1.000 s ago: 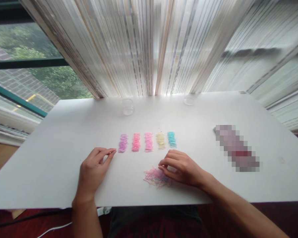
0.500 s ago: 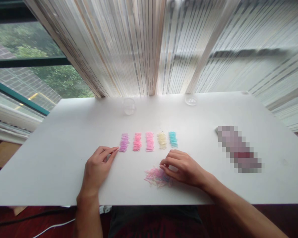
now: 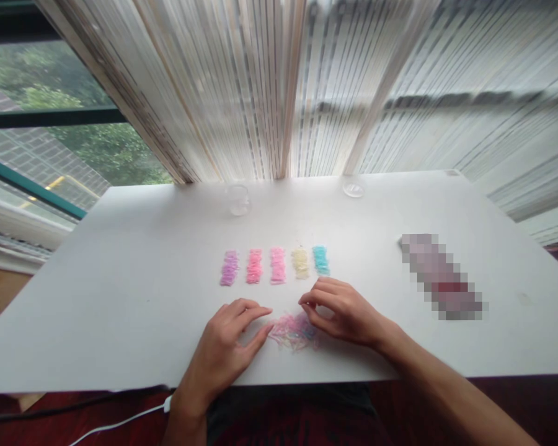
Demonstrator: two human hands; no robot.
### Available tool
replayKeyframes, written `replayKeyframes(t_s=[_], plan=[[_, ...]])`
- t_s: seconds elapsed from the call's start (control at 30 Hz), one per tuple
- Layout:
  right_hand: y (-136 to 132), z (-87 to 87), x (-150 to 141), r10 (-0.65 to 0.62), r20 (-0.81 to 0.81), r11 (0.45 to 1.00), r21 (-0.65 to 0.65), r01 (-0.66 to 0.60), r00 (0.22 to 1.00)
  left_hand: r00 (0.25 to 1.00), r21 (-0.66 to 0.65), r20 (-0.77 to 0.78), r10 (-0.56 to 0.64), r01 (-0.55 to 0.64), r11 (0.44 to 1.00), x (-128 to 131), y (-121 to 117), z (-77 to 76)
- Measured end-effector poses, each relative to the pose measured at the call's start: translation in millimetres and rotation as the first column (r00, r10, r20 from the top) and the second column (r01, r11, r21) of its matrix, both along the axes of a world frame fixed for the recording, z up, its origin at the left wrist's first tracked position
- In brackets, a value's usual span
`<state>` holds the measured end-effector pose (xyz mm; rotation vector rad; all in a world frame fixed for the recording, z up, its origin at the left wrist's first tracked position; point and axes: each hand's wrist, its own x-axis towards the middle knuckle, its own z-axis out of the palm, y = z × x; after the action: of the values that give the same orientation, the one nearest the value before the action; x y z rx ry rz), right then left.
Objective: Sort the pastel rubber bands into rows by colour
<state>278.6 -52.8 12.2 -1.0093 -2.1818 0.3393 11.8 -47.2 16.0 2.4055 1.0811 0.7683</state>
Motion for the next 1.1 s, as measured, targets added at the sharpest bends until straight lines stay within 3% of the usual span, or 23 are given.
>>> replayKeyframes(t_s=[0.33, 0.6, 1.1], plan=[[-2, 6.9, 0, 0.085, 0.025, 0.993, -0.083, -0.082, 0.996, 0.996, -0.035, -0.065, -0.062, 0.06, 0.998, 18, 1, -1.9], [-1, 4.0, -1, 0.089, 0.026, 0.994, -0.063, -0.087, 0.996, 0.997, -0.081, 0.062, -0.053, 0.058, 0.995, 14, 3, -6.5], [-3, -3.5, -12, 0.084, -0.05, 0.993, 0.087, -0.08, 0.995, 0.995, 0.086, 0.057, -0.082, 0.077, 0.993, 36, -2, 2.5]])
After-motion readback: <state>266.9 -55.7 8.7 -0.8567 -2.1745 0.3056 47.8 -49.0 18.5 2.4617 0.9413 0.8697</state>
